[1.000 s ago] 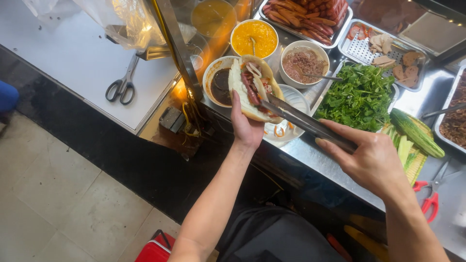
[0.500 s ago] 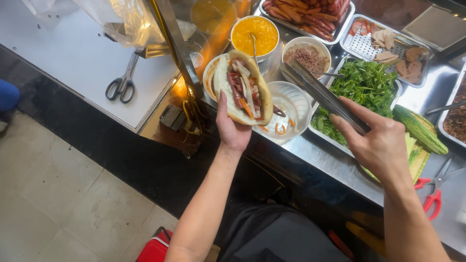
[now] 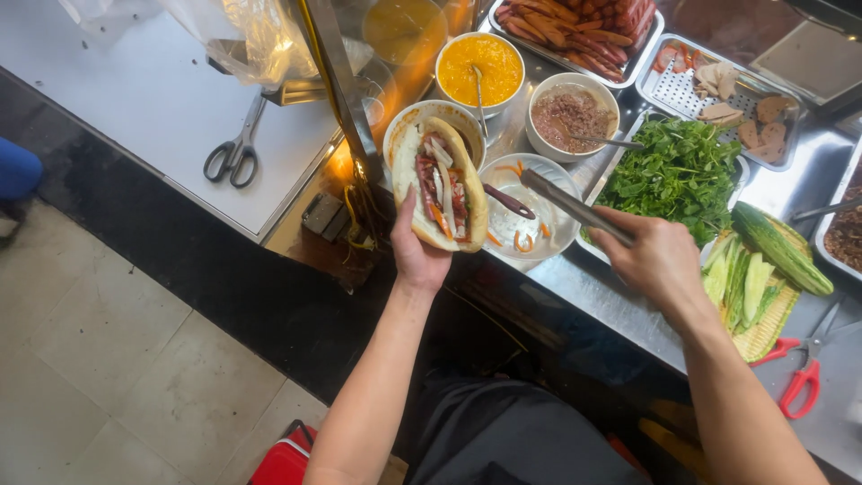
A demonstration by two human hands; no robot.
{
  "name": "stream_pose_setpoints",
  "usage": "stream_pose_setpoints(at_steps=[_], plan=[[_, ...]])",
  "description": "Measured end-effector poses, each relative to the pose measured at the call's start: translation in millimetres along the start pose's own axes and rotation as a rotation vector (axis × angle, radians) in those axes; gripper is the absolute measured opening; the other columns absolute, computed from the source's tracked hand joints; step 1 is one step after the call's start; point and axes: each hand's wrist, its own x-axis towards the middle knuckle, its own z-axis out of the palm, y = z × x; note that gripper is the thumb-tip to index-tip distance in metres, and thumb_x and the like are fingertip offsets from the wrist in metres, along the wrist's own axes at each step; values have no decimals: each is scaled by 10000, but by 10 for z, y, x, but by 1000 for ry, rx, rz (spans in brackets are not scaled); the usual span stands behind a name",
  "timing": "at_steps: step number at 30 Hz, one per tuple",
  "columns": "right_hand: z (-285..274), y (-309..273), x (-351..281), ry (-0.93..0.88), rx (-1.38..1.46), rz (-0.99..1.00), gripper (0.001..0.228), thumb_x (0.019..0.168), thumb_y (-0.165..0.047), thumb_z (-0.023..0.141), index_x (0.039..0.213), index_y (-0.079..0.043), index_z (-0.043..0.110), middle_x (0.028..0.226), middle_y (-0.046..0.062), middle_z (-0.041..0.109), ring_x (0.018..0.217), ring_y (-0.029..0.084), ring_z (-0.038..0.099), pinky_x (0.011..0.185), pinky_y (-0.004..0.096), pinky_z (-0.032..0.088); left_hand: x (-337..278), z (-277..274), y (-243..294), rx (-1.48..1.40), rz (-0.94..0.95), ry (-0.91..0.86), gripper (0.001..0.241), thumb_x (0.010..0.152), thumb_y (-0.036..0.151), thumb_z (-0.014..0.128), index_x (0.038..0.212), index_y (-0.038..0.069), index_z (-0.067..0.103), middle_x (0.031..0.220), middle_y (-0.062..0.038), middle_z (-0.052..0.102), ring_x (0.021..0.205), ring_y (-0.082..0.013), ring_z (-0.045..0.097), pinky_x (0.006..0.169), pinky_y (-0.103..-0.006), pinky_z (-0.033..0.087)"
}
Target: Preparing a Banh Mi sandwich by adding meat, vegetables, and sauce before pressing it.
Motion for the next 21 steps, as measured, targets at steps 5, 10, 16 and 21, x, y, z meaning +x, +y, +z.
stream_pose_setpoints(at_steps=[5, 10, 16, 21], plan=[[-597, -539, -482, -14, 124, 16, 450, 901, -430, 715, 1328, -290, 746, 464, 104, 569, 413, 155, 305, 512, 305, 293, 16, 141, -191, 0, 106, -108, 527, 901, 294, 683, 1379, 99, 576, 1241, -102, 685, 1113, -239, 643, 977, -407, 524], [-528, -604, -587, 28, 154, -79, 432, 873, -393, 747, 1289, -278, 770, 670, 17, 749, 463, 117, 375, 482, 291, 321, 36, 270, -360, -40, 123, -156, 573, 933, 359, 655, 1439, 118, 535, 1342, -105, 639, 1231, -253, 599, 1077, -440, 480], [-425, -604, -614, 57, 168, -136, 411, 890, -383, 739, 1284, -270, 772, 549, 25, 606, 477, 114, 283, 471, 297, 274, -14, 301, -401, 2, 70, -218, 596, 963, 408, 616, 1482, 147, 483, 1365, -93, 609, 1247, -249, 573, 1067, -435, 477], [-514, -694, -678, -3, 286, -72, 425, 879, -320, 746, 1293, -223, 759, 718, 63, 782, 434, 126, 368, 427, 280, 294, -33, 268, -387, 34, 79, -219, 637, 941, 447, 637, 1486, 161, 473, 1352, -84, 604, 1208, -237, 571, 1022, -428, 496]])
